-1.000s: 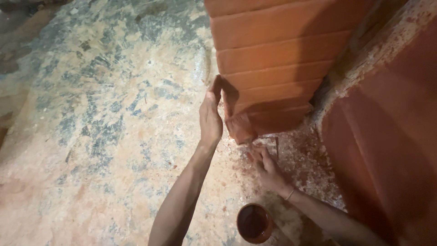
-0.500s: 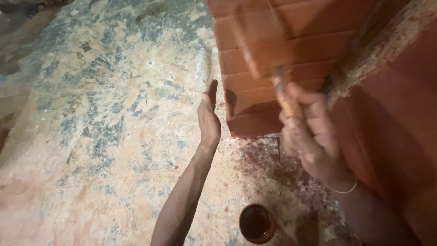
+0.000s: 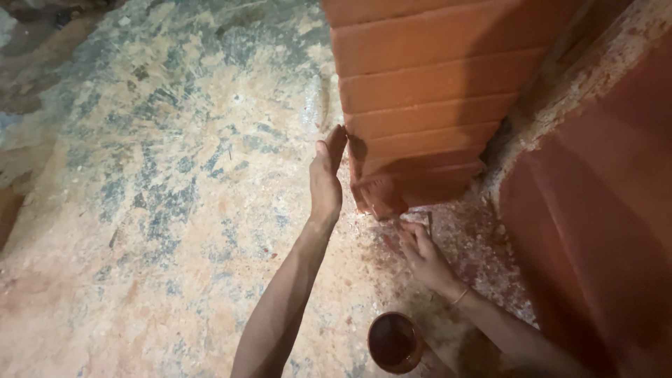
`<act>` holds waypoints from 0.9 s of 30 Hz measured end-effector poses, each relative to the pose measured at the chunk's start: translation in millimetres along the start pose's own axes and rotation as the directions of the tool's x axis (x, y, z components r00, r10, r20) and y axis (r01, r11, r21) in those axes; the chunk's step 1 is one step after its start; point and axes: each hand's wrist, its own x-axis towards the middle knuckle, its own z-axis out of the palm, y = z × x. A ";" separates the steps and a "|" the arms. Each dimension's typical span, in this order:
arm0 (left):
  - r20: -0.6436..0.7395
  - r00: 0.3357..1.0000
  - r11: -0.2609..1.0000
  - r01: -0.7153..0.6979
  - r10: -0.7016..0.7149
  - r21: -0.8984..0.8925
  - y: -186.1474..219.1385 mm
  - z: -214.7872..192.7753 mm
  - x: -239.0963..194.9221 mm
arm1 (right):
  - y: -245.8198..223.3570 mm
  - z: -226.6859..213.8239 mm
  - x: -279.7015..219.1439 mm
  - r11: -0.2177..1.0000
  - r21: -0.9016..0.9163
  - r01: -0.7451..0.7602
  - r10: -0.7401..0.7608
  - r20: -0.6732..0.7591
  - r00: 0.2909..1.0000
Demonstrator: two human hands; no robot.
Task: The person paints a reddish-brown wooden structure with horizontal grooves using a brush, repeatedly dipping the brush into a small container of paint and applying it to the surface.
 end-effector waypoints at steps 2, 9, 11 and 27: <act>-0.005 1.000 1.000 0.002 -0.002 0.017 -0.5 0.7 0.4 | -5.2 -6.9 -0.5 0.997 -0.081 -0.003 0.003 0.001 1.000; -0.018 1.000 1.000 -0.014 0.015 0.017 -5.4 -1.1 2.5 | -114.0 -78.9 14.3 0.702 0.592 0.396 -0.472 -0.029 0.881; -0.009 1.000 1.000 -0.010 0.010 -0.002 -5.3 -1.6 1.9 | -141.5 -94.7 4.5 0.687 0.538 0.487 -0.542 -0.067 0.838; 0.013 1.000 1.000 -0.015 0.015 0.002 -3.4 2.3 -1.9 | 24.6 -11.0 -7.8 0.904 0.359 -0.233 0.269 -0.053 0.962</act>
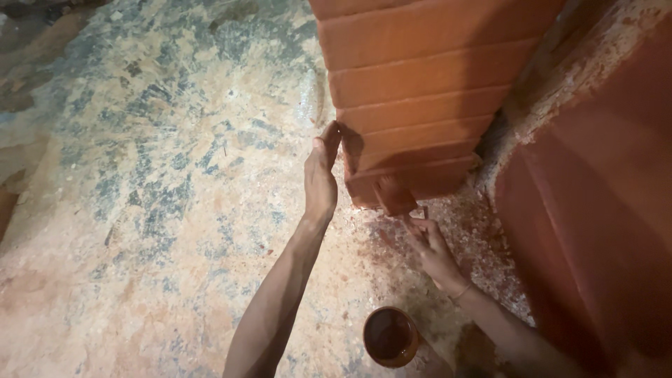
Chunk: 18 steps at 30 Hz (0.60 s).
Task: The person paints a reddish-brown wooden structure with horizontal grooves using a brush, repeatedly dipping the brush into a small container of paint and applying it to the surface.
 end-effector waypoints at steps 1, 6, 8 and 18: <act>0.002 1.000 1.000 0.001 -0.001 0.010 1.2 -0.1 0.6 | -3.1 -2.4 -1.0 0.998 -0.006 -0.056 0.056 -0.002 0.998; 0.005 0.999 0.999 -0.035 0.034 0.041 3.3 2.3 -3.3 | -69.5 -18.8 -12.4 0.928 -0.022 0.372 -0.371 0.050 0.927; 0.009 0.998 0.995 -0.069 0.068 0.068 4.3 3.2 -4.7 | -103.3 -25.0 -23.6 0.855 0.040 0.517 -0.519 0.050 0.854; 0.001 0.998 0.981 -0.069 0.070 0.179 10.0 3.9 -8.3 | -99.7 -36.5 7.6 0.615 -0.315 0.723 -0.767 -0.028 0.641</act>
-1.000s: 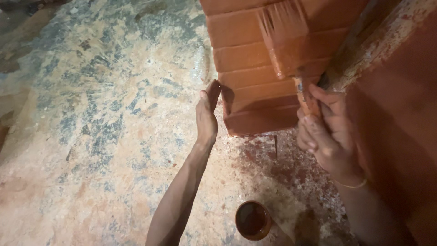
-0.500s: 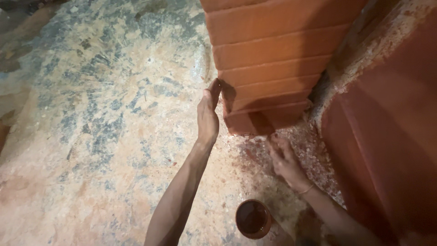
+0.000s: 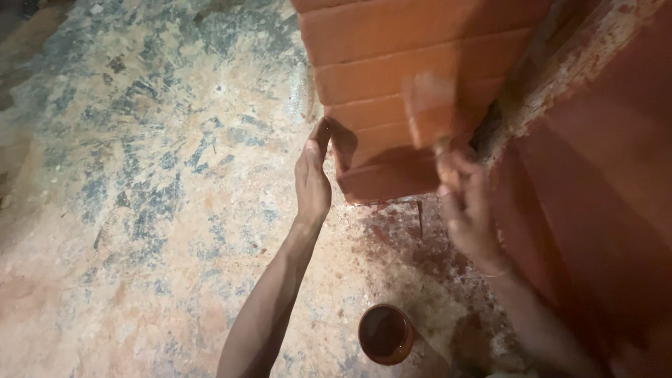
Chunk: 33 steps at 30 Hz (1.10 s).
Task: The person paints a reddish-brown wooden structure with horizontal grooves using a brush, repeatedly dipping the brush into a small container of paint and applying it to the surface.
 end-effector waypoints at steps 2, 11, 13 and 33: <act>0.000 1.000 1.000 0.003 -0.003 0.000 0.5 -0.4 0.4 | 28.5 6.7 -30.8 0.978 -0.137 -0.156 0.165 0.056 0.985; -0.017 1.000 0.999 -0.024 0.024 -0.036 -0.9 -0.4 -0.6 | 18.4 -0.1 -62.5 0.779 -0.074 -0.623 0.626 0.145 0.766; -0.034 0.999 1.000 -0.025 0.024 -0.009 -2.4 1.6 -4.7 | -16.4 -18.7 -35.1 0.743 0.080 -0.665 0.656 0.111 0.747; -0.005 1.000 1.000 -0.023 0.023 0.011 5.1 -1.1 -6.2 | 85.0 -58.1 -89.6 0.899 -0.337 -0.279 0.293 -0.011 0.956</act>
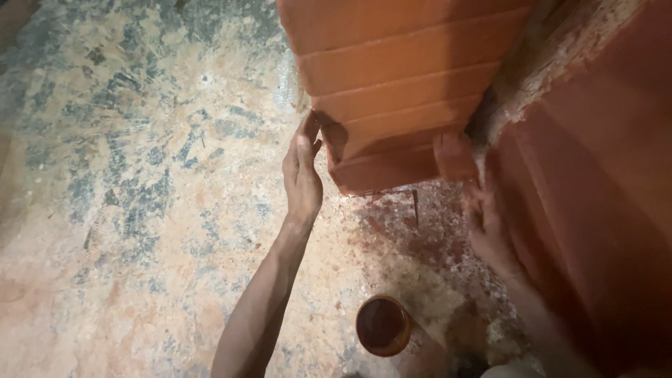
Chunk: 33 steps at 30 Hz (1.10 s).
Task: The person paints a reddish-brown wooden structure with horizontal grooves using a brush, repeatedly dipping the brush into a small container of paint and applying it to the surface.
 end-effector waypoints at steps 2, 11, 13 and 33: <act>-0.003 1.000 1.000 -0.009 0.009 -0.002 -1.2 0.6 1.3 | 6.2 1.4 -8.6 0.989 -0.035 0.145 -0.146 -0.005 0.989; -0.032 0.999 1.000 -0.001 0.001 -0.004 -7.2 3.9 -0.5 | -121.4 -77.0 36.0 0.969 0.238 -0.067 0.069 -0.001 0.998; -0.030 1.000 1.000 0.001 -0.001 -0.009 -7.3 3.9 0.4 | -152.9 -92.5 49.5 0.919 0.361 0.158 -0.141 -0.072 0.987; -0.003 1.000 0.998 -0.028 0.029 0.047 -2.2 3.2 -0.4 | -35.8 20.0 -3.9 0.999 0.038 0.028 -0.036 0.244 0.969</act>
